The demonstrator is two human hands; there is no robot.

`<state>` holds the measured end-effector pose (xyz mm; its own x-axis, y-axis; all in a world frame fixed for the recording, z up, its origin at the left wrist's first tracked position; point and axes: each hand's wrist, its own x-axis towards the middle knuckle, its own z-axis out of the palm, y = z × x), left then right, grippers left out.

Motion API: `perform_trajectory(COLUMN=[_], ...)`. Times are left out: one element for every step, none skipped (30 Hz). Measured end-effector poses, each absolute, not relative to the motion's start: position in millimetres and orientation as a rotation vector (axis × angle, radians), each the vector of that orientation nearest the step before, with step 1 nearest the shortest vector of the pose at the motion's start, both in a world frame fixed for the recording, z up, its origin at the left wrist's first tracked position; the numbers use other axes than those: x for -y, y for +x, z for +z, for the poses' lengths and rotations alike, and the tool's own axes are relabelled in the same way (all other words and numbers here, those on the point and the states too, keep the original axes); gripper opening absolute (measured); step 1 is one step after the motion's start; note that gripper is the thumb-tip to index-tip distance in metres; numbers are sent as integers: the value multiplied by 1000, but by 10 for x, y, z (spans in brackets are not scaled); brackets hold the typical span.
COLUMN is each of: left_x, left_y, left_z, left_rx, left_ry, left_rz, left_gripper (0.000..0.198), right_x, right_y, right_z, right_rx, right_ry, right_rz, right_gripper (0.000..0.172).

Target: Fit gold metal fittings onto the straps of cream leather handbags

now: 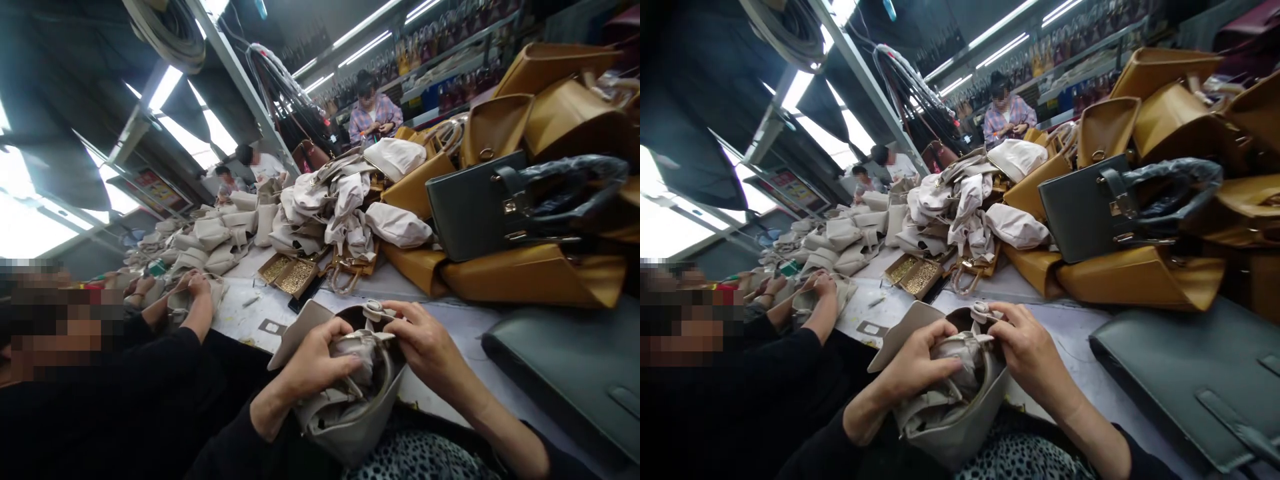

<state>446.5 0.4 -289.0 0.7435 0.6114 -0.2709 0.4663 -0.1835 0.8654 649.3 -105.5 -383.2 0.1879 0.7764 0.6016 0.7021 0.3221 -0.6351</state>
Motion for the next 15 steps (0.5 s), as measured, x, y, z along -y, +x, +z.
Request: perform_trajectory(left_x=[38, 76, 108, 132, 145, 148, 142, 128, 110, 90, 70, 51, 36, 23, 12], left_y=[4432, 4399, 4368, 4340, 4317, 4299, 4288, 4283, 4282, 4287, 4296, 4313, 4338, 4376, 4427], left_z=[-2866, -2842, -2820, -2802, -2789, -2783, -2784, -2792, -2806, -2826, -2852, -2884, -2924, -2974, -3033], left_rx=[-825, -798, -766, -734, -709, -697, -699, -707, -714, -713, -706, -702, -713, -745, -801], left_ry=[1884, 1927, 1952, 1964, 1968, 1967, 1960, 1944, 1926, 1915, 1923, 1965, 2055, 2193, 2363], left_rz=[170, 179, 192, 204, 210, 212, 212, 209, 200, 184, 156, 118, 78, 43, 9], left_gripper=[25, 19, 15, 14, 15, 15, 15, 14, 14, 13, 14, 13, 11, 8, 6], right_x=[1057, 1055, 1050, 1042, 1032, 1022, 1012, 1003, 995, 989, 983, 979, 975, 970, 965], right_y=[6484, 6479, 6479, 6483, 6488, 6493, 6495, 6494, 6488, 6476, 6460, 6440, 6417, 6393, 6368], right_z=[-3836, -3836, -3832, -3823, -3811, -3796, -3779, -3765, -3753, -3746, -3744, -3747, -3753, -3760, -3764], right_rx=[1535, 1540, 1548, 1554, 1557, 1554, 1551, 1547, 1545, 1542, 1542, 1543, 1547, 1559, 1581], right_ry=[-1425, -1442, -1440, -1420, -1386, -1347, -1310, -1282, -1268, -1266, -1270, -1277, -1289, -1304, -1319], right_rz=[84, 91, 115, 162, 229, 307, 388, 461, 515, 543, 547, 535, 506, 459, 401], right_gripper=[31, 32, 32, 31, 29, 27, 28, 31, 34, 36, 35, 33, 29, 26, 24])
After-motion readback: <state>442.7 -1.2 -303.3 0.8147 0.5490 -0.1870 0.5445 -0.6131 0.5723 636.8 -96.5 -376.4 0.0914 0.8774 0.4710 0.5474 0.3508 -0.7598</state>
